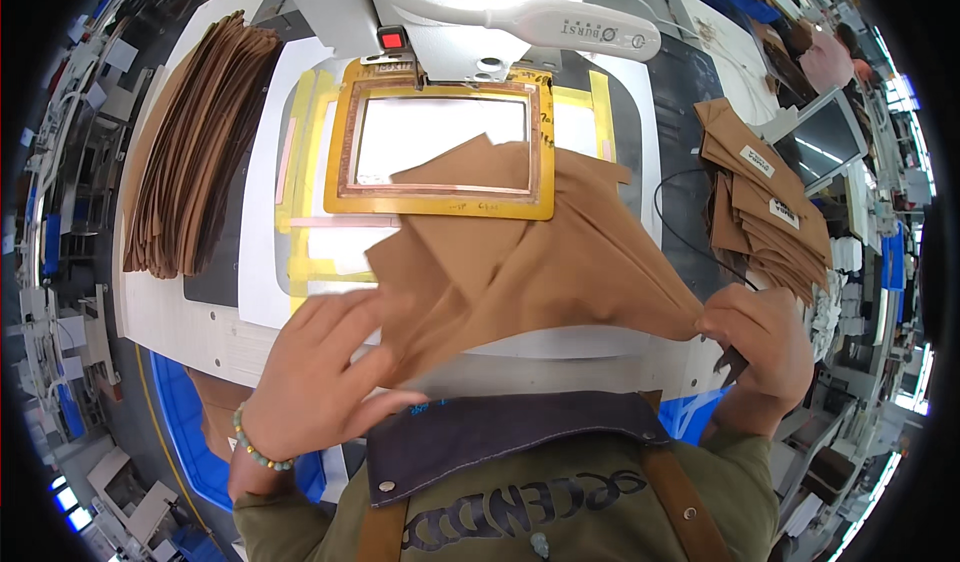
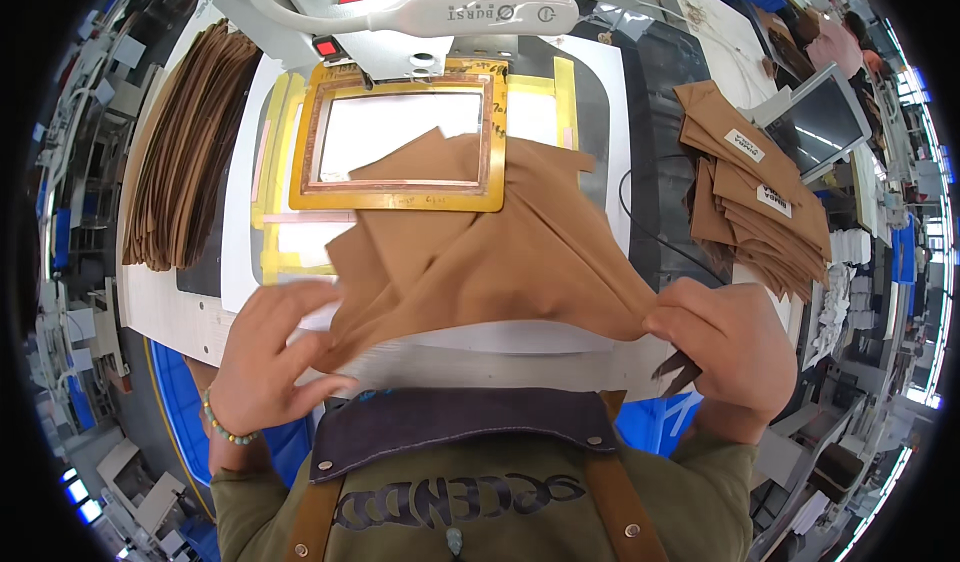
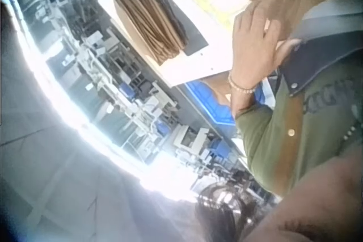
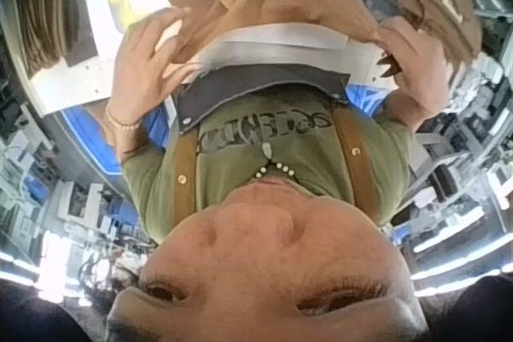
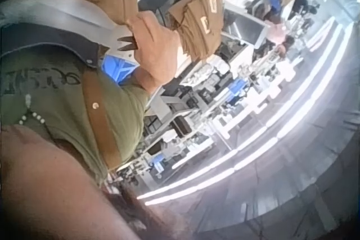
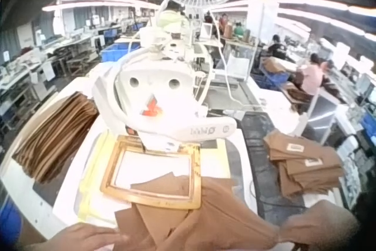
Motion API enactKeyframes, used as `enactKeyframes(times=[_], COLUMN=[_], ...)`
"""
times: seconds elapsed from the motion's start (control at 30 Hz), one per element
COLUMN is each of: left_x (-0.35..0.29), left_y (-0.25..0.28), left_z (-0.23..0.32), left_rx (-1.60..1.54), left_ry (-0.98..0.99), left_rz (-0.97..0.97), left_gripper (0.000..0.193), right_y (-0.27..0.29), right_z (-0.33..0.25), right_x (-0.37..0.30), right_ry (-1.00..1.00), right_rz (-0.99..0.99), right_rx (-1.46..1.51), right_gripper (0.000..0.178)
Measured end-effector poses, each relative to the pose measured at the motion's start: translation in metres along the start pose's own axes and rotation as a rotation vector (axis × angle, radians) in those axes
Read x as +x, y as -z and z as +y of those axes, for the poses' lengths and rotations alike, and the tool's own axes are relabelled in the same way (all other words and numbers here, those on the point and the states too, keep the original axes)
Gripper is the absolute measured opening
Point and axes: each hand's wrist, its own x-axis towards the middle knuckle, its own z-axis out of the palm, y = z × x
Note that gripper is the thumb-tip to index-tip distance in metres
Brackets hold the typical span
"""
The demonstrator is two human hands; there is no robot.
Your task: The recorder is seen preparing and sewing leather panels using an industrial sewing machine.
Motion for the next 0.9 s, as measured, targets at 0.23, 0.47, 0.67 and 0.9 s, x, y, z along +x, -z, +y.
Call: enactKeyframes(times=[0.23,0.47,0.67,0.9], left_x=[0.07,0.071,0.07,0.06], left_y=[-0.063,-0.122,-0.107,-0.093], left_z=[0.013,0.002,0.007,0.01], left_rx=[0.085,0.21,-0.005,-0.233], left_ry=[-0.073,-0.243,-0.171,-0.151], left_rz=[0.039,0.135,0.247,0.247], left_gripper=[0.075,0.031,0.022,0.015], right_y=[-0.007,-0.035,-0.075,-0.09], right_z=[0.013,0.054,0.081,0.088], right_x=[0.056,0.125,0.198,0.23], right_ry=[0.379,0.281,0.382,0.585], right_rz=[-0.164,-0.182,0.176,0.176], right_rx=[0.294,0.437,-0.336,-0.548], right_gripper=[0.029,0.02,0.03,0.034])
